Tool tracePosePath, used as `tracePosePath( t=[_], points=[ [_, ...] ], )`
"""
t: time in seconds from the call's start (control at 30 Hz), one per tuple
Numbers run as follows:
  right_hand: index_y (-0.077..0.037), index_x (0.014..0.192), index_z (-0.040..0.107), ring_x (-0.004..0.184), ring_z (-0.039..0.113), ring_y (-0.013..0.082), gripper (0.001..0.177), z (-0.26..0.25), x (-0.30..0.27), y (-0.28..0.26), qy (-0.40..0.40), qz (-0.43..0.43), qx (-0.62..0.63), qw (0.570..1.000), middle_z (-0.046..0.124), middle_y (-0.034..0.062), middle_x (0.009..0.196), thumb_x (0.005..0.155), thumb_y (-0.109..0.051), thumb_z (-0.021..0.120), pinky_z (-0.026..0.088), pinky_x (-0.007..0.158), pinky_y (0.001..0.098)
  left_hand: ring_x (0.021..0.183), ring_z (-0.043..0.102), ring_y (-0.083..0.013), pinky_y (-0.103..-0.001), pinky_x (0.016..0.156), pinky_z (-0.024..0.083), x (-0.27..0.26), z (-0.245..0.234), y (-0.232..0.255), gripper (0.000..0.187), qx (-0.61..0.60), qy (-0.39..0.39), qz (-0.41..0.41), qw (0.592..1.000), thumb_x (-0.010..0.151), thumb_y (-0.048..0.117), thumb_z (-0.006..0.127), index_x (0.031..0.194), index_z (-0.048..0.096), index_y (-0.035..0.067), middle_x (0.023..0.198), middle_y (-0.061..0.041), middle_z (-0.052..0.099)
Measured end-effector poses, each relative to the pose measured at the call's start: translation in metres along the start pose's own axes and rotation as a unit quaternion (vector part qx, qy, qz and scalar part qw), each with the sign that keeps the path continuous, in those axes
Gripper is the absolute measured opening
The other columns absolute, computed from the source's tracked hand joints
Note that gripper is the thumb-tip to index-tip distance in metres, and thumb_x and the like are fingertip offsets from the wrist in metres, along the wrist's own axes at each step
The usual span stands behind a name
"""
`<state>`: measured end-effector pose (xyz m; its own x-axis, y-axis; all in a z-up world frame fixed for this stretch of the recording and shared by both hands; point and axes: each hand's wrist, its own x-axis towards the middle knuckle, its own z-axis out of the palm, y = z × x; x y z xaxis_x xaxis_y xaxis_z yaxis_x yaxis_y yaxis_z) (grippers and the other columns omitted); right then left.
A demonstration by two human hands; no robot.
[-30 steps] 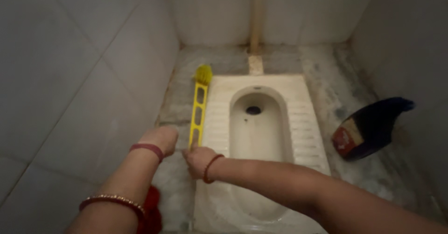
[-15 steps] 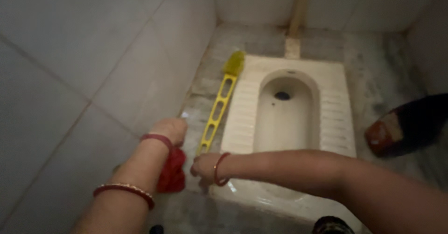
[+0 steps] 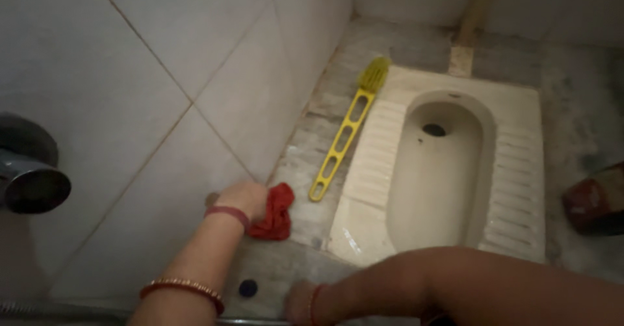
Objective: The person scrubs the floor and walls around a squat toilet with a red cloth, applies blue liquid cleaner, and scrubs the toilet bowl with a yellow brush. The person then rinses the area with a handheld shower hose.
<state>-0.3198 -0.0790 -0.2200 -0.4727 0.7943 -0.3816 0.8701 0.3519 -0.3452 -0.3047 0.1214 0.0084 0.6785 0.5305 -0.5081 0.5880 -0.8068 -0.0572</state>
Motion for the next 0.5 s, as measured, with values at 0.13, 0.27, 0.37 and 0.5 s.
tracePosePath(
  t=[0.13, 0.27, 0.37, 0.5],
  points=[
    [-0.007, 0.098, 0.080, 0.098, 0.072, 0.0407, 0.026, 0.003, -0.008, 0.022, 0.052, 0.015, 0.037, 0.998, 0.076, 0.0196, 0.103, 0.092, -0.025, 0.061, 0.059, 0.080, 0.0518, 0.115, 0.068, -0.0364, -0.047, 0.096, 0.057, 0.018, 0.017, -0.008, 0.029, -0.009, -0.036, -0.016, 0.999, 0.091, 0.020, 0.060, 0.113, 0.076, 0.010, 0.123, -0.019, 0.070],
    [-0.008, 0.097, 0.081, 0.096, 0.074, 0.0345, 0.025, -0.110, -0.043, 0.079, -0.054, 0.146, 0.002, 0.988, 0.076, 0.0184, 0.100, 0.075, -0.016, 0.071, 0.061, 0.081, 0.0468, 0.113, 0.068, -0.0374, -0.046, 0.097, 0.055, 0.052, 0.017, -0.001, 0.043, -0.084, 0.004, 0.047, 0.995, 0.096, 0.041, 0.056, 0.117, 0.074, 0.008, 0.121, -0.021, 0.071],
    [-0.013, 0.113, 0.075, 0.097, 0.073, 0.0370, 0.033, -0.211, -0.088, 0.108, 0.002, 0.211, 0.031, 0.977, 0.075, 0.0178, 0.102, 0.081, -0.018, 0.071, 0.058, 0.082, 0.0484, 0.104, 0.069, -0.0399, -0.048, 0.090, 0.057, 0.081, -0.019, 0.021, 0.063, -0.285, -0.023, 0.087, 0.954, 0.096, 0.059, 0.048, 0.122, 0.072, 0.007, 0.116, -0.023, 0.075],
    [-0.014, 0.116, 0.074, 0.103, 0.071, 0.0330, 0.033, -0.303, -0.158, 0.118, 0.091, 0.235, -0.103, 0.962, 0.072, 0.0153, 0.116, 0.083, -0.017, 0.072, 0.059, 0.078, 0.0482, 0.111, 0.068, -0.0265, -0.043, 0.097, 0.053, 0.100, -0.105, 0.068, 0.086, -0.443, -0.117, 0.032, 0.888, 0.092, 0.078, 0.036, 0.132, 0.068, 0.009, 0.128, -0.011, 0.073]
  ],
)
